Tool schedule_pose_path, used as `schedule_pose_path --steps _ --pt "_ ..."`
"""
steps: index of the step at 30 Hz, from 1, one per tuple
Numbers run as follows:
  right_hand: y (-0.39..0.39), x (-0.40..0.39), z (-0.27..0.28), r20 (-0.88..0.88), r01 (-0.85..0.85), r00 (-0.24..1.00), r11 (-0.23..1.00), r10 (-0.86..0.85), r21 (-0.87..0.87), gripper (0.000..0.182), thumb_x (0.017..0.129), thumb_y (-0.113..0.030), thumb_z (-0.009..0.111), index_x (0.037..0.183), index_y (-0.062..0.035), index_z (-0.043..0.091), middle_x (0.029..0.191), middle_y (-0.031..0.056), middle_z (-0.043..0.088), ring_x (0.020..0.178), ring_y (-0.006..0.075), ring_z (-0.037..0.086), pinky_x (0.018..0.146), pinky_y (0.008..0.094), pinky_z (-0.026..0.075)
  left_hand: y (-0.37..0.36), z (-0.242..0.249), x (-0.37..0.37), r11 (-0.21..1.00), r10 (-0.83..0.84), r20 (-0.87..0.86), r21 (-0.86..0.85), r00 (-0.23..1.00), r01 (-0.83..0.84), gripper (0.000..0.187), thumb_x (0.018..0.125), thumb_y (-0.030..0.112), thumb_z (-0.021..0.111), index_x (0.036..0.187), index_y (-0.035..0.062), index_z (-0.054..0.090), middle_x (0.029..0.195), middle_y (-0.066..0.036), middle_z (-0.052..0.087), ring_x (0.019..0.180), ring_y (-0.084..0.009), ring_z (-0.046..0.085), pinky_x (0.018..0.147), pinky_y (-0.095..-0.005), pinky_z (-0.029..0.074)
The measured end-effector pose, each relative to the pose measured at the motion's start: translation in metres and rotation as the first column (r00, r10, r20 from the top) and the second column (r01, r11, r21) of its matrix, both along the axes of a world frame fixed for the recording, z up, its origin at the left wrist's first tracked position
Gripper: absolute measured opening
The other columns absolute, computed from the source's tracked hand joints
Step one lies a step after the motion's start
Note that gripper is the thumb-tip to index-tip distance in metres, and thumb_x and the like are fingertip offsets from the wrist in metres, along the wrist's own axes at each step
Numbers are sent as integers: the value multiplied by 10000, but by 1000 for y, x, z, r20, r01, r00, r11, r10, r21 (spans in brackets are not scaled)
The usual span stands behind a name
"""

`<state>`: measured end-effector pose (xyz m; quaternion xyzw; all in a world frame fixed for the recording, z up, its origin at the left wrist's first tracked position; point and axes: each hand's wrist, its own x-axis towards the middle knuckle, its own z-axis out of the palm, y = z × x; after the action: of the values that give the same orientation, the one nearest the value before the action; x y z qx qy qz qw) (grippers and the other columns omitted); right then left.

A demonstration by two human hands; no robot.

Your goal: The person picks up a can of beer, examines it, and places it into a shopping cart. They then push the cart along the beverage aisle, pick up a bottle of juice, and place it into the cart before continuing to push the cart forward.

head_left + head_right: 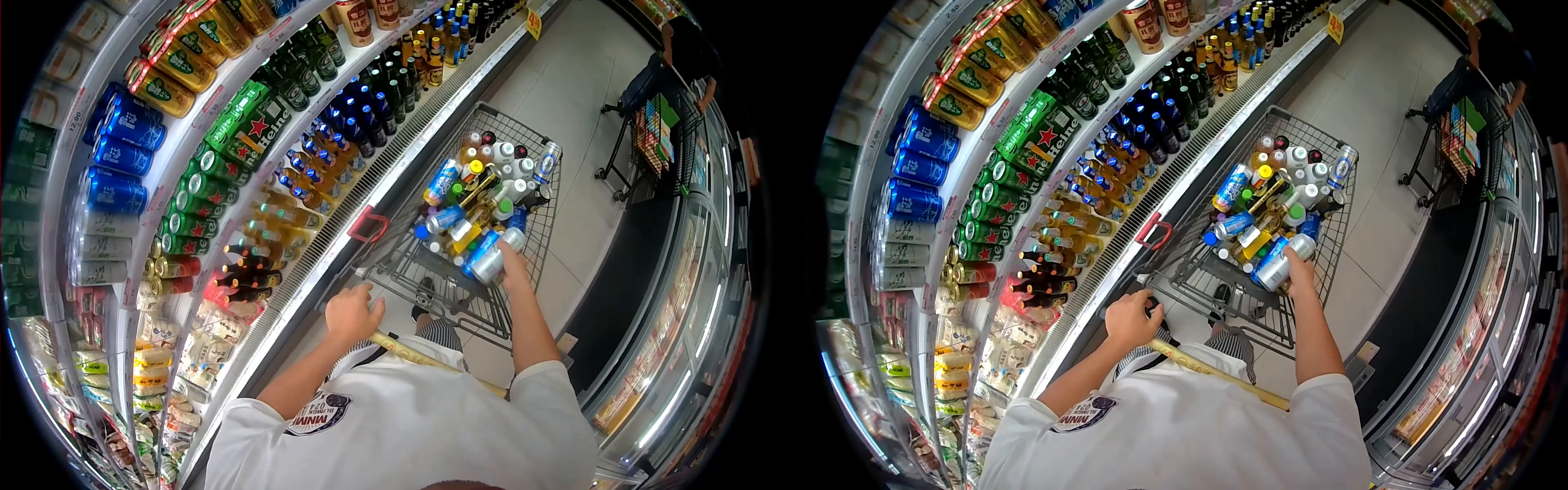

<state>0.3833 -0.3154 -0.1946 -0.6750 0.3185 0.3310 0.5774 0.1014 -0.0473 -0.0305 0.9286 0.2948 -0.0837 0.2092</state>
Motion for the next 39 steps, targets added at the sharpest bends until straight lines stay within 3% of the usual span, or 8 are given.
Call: schedule_pose_path --steps 10,14,18,22,29,36,37,39 --pt "54 -8 -37 -80 -231 972 962 221 -145 787 830 -366 830 1424 14 481 1322 186 601 1143 344 625 945 504 504 1 -5 -3 999 -25 33 42 999 23 353 865 399 675 1005 79 724 849 -61 728 843 -267 687 742 -418 548" --pt "51 -5 -61 -129 -319 947 918 295 -238 728 834 -442 822 1373 -32 557 1250 159 617 1052 294 597 809 463 492 1 -10 -8 997 -4 75 73 997 -1 353 882 408 639 958 71 708 833 -88 717 831 -296 678 750 -442 540" --pt "45 0 -83 -145 -389 921 873 361 -294 711 843 -562 775 1263 -17 599 1013 118 654 743 222 611 564 364 482 1 -14 -10 998 -36 94 49 995 32 335 880 390 639 863 56 661 810 -104 704 791 -315 664 725 -456 533" --pt "40 9 -82 -198 -461 886 841 419 -283 749 868 -640 694 1280 -25 583 1067 129 648 817 239 637 609 368 520 1 -4 -8 999 -11 8 -34 1000 11 361 889 385 625 906 28 670 886 -136 711 902 -327 672 808 -449 522" --pt "22 16 -65 -236 -564 825 782 514 -267 829 916 -609 633 1464 -13 455 1250 135 606 926 226 652 661 320 547 -1 -10 -10 1000 -28 66 -11 997 28 349 867 369 635 911 24 671 882 -143 716 859 -334 683 787 -462 528" --pt "14 9 -31 -154 -518 855 809 495 -276 790 996 -575 567 1532 -27 377 1365 164 575 982 264 687 714 379 613 -5 -24 -13 999 -40 113 22 993 38 346 869 380 648 897 36 659 864 -115 708 878 -314 679 775 -449 530" --pt "8 7 -25 -95 -515 853 800 512 -307 798 955 -570 619 1493 -10 435 1329 146 596 1094 260 652 844 356 567 -6 -24 -12 998 -53 113 23 992 50 347 873 388 653 896 42 652 864 -100 703 882 -302 674 766 -437 529" --pt "-25 22 -23 -6 -520 850 837 527 -170 795 955 -571 621 1491 -15 430 1332 151 596 1102 265 653 861 369 559 -7 -26 -14 997 -68 139 33 988 63 340 873 387 654 894 48 654 863 -98 704 881 -299 675 761 -440 532"
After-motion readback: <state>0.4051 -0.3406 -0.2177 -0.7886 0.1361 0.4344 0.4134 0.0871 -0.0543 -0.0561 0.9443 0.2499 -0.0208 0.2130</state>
